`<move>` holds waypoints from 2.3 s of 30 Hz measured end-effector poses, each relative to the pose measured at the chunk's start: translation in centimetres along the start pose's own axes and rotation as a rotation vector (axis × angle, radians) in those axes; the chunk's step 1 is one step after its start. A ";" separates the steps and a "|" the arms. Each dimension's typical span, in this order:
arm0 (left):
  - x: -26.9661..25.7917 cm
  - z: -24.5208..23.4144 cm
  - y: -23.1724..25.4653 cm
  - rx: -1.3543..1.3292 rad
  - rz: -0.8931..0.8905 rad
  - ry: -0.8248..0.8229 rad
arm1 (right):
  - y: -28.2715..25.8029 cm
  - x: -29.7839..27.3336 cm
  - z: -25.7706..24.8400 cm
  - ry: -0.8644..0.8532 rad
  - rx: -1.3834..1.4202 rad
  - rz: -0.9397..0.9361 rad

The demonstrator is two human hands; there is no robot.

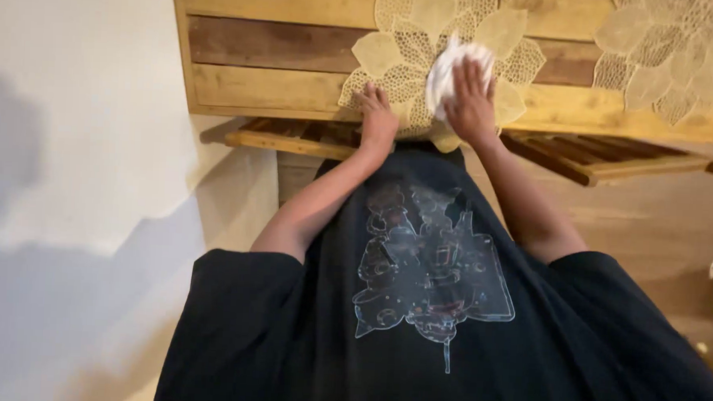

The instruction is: Wiping down wooden tables and lace placemats in a restaurant.

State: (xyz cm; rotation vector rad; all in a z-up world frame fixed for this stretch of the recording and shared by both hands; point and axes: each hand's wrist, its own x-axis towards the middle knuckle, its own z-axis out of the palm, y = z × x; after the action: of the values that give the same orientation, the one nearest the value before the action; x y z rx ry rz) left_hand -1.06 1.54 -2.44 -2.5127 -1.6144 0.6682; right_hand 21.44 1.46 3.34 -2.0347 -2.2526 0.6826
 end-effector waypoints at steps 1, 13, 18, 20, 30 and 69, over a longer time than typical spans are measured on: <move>0.2 0.8 0.0 0.000 0.014 -0.003 | 0.3 0.8 1.8 -0.004 0.004 0.014; -1.1 2.2 -2.4 -0.322 -0.013 0.177 | -7.5 5.7 2.8 -0.080 -0.028 -0.381; -3.3 -2.9 -5.0 -0.529 -0.220 0.158 | -7.8 8.0 2.0 -0.186 -0.048 -0.523; -3.4 -2.7 -4.9 -0.587 -0.267 0.124 | -8.0 8.4 1.4 -0.241 -0.035 -0.544; -3.6 0.0 0.3 -0.604 -0.531 0.153 | 2.0 6.8 -1.7 -0.319 -0.099 -0.771; -1.6 6.6 6.9 -2.165 -1.129 0.709 | -3.7 4.2 -0.4 -0.204 0.031 -0.650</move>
State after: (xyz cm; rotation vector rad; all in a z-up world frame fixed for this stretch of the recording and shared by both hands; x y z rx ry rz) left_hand 1.57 -3.94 -9.93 -0.4845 -2.9676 -2.6589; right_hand 17.44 5.46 3.86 -1.1261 -2.7545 0.8619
